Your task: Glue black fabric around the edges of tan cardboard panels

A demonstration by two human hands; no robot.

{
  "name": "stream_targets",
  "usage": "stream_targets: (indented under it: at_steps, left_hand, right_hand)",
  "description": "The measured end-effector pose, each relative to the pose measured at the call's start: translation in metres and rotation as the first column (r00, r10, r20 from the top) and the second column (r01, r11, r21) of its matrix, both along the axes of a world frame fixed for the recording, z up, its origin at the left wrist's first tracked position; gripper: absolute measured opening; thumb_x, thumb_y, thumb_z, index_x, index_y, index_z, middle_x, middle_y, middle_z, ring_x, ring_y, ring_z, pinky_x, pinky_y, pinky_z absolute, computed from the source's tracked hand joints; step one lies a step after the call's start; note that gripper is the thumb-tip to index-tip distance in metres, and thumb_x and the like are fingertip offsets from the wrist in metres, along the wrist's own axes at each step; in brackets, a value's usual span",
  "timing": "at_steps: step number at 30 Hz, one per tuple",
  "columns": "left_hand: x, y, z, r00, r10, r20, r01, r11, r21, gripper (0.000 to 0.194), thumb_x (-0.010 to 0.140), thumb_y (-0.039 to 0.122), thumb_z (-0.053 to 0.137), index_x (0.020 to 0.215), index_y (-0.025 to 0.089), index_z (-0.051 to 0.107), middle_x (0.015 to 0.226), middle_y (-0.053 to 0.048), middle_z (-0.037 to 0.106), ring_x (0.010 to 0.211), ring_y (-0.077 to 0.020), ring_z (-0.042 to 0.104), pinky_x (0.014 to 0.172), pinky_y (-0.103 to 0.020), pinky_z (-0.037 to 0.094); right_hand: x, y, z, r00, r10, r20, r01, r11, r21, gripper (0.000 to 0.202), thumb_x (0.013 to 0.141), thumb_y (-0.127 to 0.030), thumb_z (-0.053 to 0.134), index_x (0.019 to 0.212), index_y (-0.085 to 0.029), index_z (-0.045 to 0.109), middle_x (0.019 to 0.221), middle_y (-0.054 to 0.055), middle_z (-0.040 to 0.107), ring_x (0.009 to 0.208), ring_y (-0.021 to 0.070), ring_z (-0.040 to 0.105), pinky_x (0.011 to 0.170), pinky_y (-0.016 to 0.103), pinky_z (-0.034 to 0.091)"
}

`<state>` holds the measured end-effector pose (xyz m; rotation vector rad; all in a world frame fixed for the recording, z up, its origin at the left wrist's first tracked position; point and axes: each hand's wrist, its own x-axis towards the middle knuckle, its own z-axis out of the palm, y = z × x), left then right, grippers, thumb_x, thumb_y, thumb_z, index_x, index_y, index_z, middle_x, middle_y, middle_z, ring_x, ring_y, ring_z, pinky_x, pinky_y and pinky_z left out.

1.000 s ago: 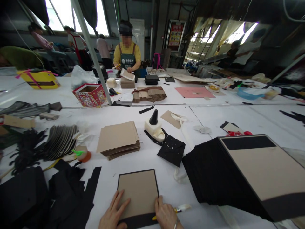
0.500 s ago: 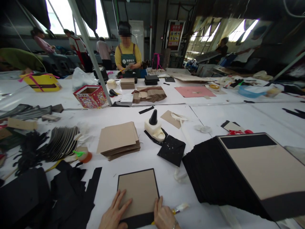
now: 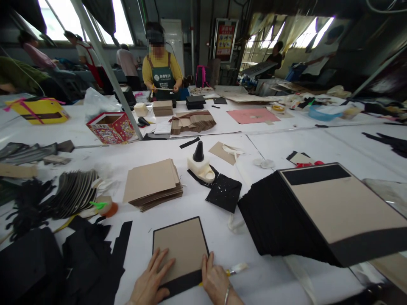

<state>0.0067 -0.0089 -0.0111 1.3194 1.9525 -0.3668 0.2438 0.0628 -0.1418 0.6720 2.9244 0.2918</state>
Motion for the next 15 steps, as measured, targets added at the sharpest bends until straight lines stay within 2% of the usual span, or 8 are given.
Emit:
stream_targets:
  at_steps: [4, 6, 8, 9, 10, 12, 14, 15]
  left_hand:
    - [0.001, 0.006, 0.009, 1.000, -0.018, -0.006, 0.018, 0.999, -0.028, 0.087, 0.059, 0.008, 0.060, 0.141, 0.033, 0.046, 0.162, 0.001, 0.026, 0.151, -0.0288, 0.012, 0.118, -0.037, 0.033]
    - [0.001, 0.007, 0.013, 1.000, -0.025, -0.015, 0.025, 0.999, -0.037, 0.086, 0.059, 0.011, 0.060, 0.141, 0.034, 0.047, 0.162, 0.001, 0.026, 0.151, -0.0303, 0.013, 0.120, -0.045, 0.028]
    - [0.000, 0.005, 0.012, 0.999, -0.035, -0.038, 0.033, 0.999, -0.042, 0.084, 0.060, 0.014, 0.061, 0.140, 0.036, 0.047, 0.162, 0.000, 0.028, 0.151, -0.0329, 0.014, 0.121, -0.057, 0.019]
    - [0.000, 0.004, 0.010, 0.998, -0.039, -0.042, 0.038, 0.999, -0.026, 0.080, 0.063, 0.017, 0.061, 0.140, 0.036, 0.048, 0.161, 0.000, 0.029, 0.151, -0.0335, 0.015, 0.121, -0.061, 0.014]
    - [0.001, 0.002, 0.006, 0.998, -0.051, -0.030, 0.051, 0.999, 0.008, 0.075, 0.067, 0.021, 0.062, 0.139, 0.034, 0.049, 0.161, -0.002, 0.030, 0.151, -0.0331, 0.016, 0.121, -0.062, 0.010]
    - [0.008, 0.002, -0.006, 0.994, -0.101, 0.036, 0.097, 0.989, 0.110, 0.067, 0.075, 0.032, 0.062, 0.140, 0.029, 0.049, 0.161, -0.004, 0.030, 0.151, -0.0307, 0.017, 0.123, -0.058, 0.007]
    - [0.020, 0.007, -0.021, 0.982, -0.163, 0.099, 0.140, 0.968, 0.207, 0.067, 0.079, 0.037, 0.063, 0.143, 0.028, 0.045, 0.162, -0.004, 0.026, 0.152, -0.0298, 0.014, 0.124, -0.057, 0.008]
    - [0.028, 0.011, -0.028, 0.976, -0.185, 0.118, 0.151, 0.957, 0.248, 0.070, 0.078, 0.038, 0.065, 0.144, 0.028, 0.043, 0.163, -0.004, 0.024, 0.152, -0.0306, 0.013, 0.124, -0.059, 0.008]
  right_hand:
    - [-0.004, -0.001, 0.010, 0.997, -0.003, 0.074, 0.007, 0.999, -0.051, 0.061, 0.062, 0.006, 0.057, 0.122, 0.000, 0.063, 0.113, 0.038, 0.060, 0.049, 0.0228, 0.064, 0.044, 0.032, 0.055]
    - [-0.004, 0.000, 0.021, 0.993, -0.077, 0.088, 0.088, 0.988, -0.123, 0.063, 0.065, 0.009, 0.053, 0.126, -0.005, 0.061, 0.118, 0.034, 0.061, 0.054, 0.0222, 0.067, 0.048, 0.030, 0.056]
    - [-0.001, 0.003, 0.036, 0.968, -0.233, 0.095, 0.249, 0.940, -0.233, 0.065, 0.070, 0.012, 0.047, 0.129, -0.013, 0.059, 0.120, 0.023, 0.065, 0.061, 0.0197, 0.069, 0.055, 0.027, 0.056]
    - [0.000, 0.004, 0.044, 0.937, -0.334, 0.104, 0.350, 0.886, -0.304, 0.063, 0.073, 0.012, 0.044, 0.128, -0.017, 0.060, 0.117, 0.017, 0.068, 0.065, 0.0187, 0.069, 0.058, 0.025, 0.055]
    - [0.001, 0.006, 0.052, 0.890, -0.439, 0.120, 0.450, 0.808, -0.382, 0.058, 0.077, 0.010, 0.042, 0.124, -0.018, 0.061, 0.112, 0.013, 0.069, 0.070, 0.0185, 0.070, 0.062, 0.025, 0.055]
    - [0.002, 0.011, 0.066, 0.772, -0.611, 0.173, 0.596, 0.604, -0.529, 0.041, 0.086, 0.003, 0.042, 0.115, -0.017, 0.063, 0.106, 0.010, 0.069, 0.084, 0.0201, 0.070, 0.074, 0.027, 0.054]
    - [0.001, 0.017, 0.075, 0.683, -0.698, 0.214, 0.640, 0.432, -0.635, 0.026, 0.091, -0.005, 0.046, 0.110, -0.014, 0.062, 0.107, 0.011, 0.069, 0.098, 0.0220, 0.067, 0.085, 0.028, 0.050]
    - [-0.001, 0.020, 0.078, 0.659, -0.717, 0.227, 0.642, 0.378, -0.667, 0.023, 0.092, -0.007, 0.048, 0.110, -0.013, 0.061, 0.107, 0.011, 0.069, 0.102, 0.0224, 0.066, 0.088, 0.028, 0.048]
